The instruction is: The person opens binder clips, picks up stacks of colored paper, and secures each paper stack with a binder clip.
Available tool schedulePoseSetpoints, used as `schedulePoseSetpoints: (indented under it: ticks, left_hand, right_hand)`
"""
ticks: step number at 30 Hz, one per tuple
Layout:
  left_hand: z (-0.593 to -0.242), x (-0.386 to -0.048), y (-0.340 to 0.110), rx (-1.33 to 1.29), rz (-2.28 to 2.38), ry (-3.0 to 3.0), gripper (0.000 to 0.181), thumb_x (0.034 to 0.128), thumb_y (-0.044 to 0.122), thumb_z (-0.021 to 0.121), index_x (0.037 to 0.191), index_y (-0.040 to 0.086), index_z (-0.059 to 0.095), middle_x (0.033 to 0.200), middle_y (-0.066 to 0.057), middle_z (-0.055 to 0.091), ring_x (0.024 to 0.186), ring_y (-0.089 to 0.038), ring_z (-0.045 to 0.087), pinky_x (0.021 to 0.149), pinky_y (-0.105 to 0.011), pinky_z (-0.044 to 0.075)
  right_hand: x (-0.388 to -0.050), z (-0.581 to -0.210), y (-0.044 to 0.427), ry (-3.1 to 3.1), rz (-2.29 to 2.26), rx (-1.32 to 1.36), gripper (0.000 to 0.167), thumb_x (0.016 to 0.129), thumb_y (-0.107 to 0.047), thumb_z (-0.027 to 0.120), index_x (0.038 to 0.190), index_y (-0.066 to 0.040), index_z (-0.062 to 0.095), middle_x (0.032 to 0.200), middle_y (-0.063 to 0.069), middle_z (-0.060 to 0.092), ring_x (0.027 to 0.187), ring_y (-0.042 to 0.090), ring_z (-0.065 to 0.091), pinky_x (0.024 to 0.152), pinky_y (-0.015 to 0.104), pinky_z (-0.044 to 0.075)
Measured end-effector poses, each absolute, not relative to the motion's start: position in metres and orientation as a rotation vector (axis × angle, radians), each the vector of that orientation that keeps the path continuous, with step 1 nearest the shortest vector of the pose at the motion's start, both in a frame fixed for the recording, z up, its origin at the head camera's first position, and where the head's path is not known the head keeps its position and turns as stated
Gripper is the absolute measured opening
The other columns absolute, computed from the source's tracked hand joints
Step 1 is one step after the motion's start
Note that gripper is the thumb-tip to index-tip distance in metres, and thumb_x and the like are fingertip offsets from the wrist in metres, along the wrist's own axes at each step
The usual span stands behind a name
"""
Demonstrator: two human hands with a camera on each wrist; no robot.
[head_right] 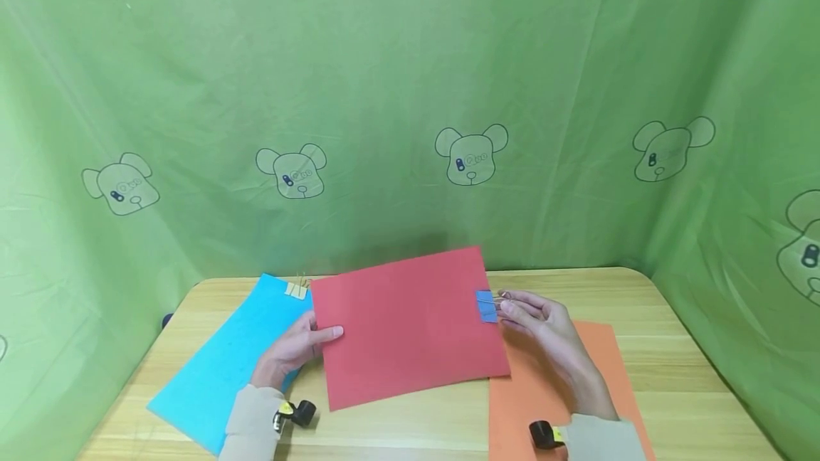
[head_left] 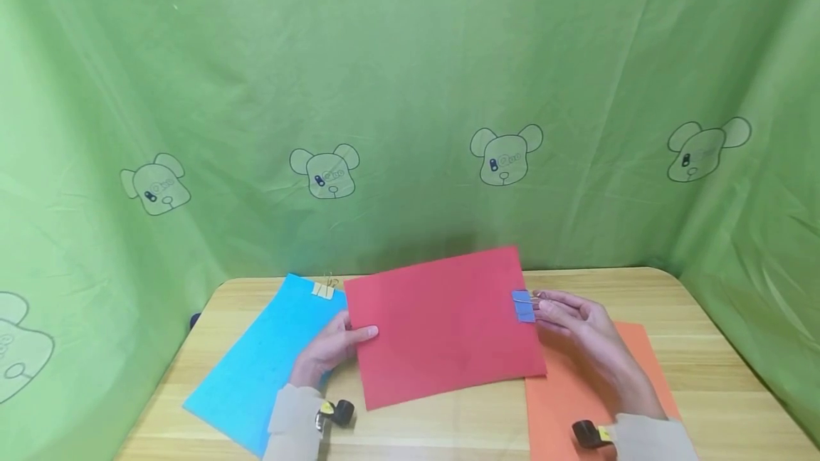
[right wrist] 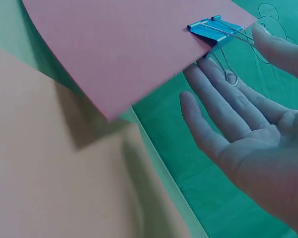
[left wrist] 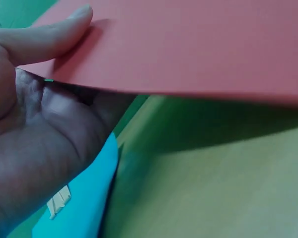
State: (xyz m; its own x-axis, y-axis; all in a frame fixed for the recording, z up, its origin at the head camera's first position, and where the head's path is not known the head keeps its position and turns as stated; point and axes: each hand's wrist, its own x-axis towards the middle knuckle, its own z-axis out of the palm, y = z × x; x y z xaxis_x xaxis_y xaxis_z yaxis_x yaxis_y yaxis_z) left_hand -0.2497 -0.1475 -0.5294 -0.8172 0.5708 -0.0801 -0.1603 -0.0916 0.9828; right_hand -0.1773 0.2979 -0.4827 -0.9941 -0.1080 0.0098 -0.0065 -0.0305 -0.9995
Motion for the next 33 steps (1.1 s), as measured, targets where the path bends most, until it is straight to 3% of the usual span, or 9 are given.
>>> schedulePoseSetpoints:
  ticks: [7,11,18,24,33]
  left_hand:
    - [-0.521,-0.25,-0.154,0.541,1.933,1.749,0.029,0.0983,0.005,0.065,0.127,0.003,0.062,0.107,-0.006,0.075,0.097,-0.022,0.073,0.092,-0.037,0.054]
    - [-0.52,-0.252,-0.158,0.577,1.888,1.753,0.035,0.0986,0.003,0.064,0.134,0.0,0.061,0.107,-0.008,0.076,0.092,-0.021,0.074,0.087,-0.034,0.057]
    - [-0.516,-0.251,-0.153,0.69,1.577,1.79,0.045,0.0939,-0.006,0.063,0.138,-0.006,0.057,0.123,-0.021,0.07,0.105,-0.023,0.073,0.085,-0.03,0.058]
    - [-0.505,-0.247,-0.14,0.759,1.434,1.86,0.044,0.0911,-0.007,0.063,0.135,-0.002,0.061,0.121,-0.018,0.072,0.105,-0.026,0.072,0.085,-0.031,0.058]
    - [-0.495,-0.239,-0.134,0.695,1.337,1.974,0.036,0.0979,0.008,0.066,0.134,0.004,0.065,0.117,-0.011,0.073,0.106,-0.021,0.07,0.088,-0.033,0.056]
  right_hand:
    - [-0.178,-0.483,0.299,2.154,-2.19,-0.108,0.066,0.105,-0.023,0.061,0.151,0.014,0.032,0.126,-0.005,0.07,0.113,0.01,0.068,0.1,0.034,0.052]
    - [-0.178,-0.483,0.297,2.201,-2.155,-0.102,0.065,0.105,-0.025,0.061,0.151,0.013,0.035,0.134,0.005,0.067,0.115,0.007,0.066,0.101,0.033,0.051]
    - [-0.178,-0.486,0.289,2.256,-2.081,-0.067,0.066,0.103,-0.029,0.065,0.15,0.01,0.04,0.139,0.017,0.062,0.114,0.009,0.067,0.097,0.028,0.053]
    - [-0.18,-0.485,0.284,2.267,-2.069,-0.083,0.065,0.103,-0.027,0.065,0.15,0.011,0.04,0.138,0.018,0.063,0.113,0.007,0.067,0.097,0.027,0.053]
    - [-0.181,-0.486,0.271,2.343,-1.99,-0.085,0.062,0.101,-0.031,0.067,0.147,0.005,0.048,0.137,0.02,0.063,0.114,0.006,0.066,0.094,0.022,0.053]
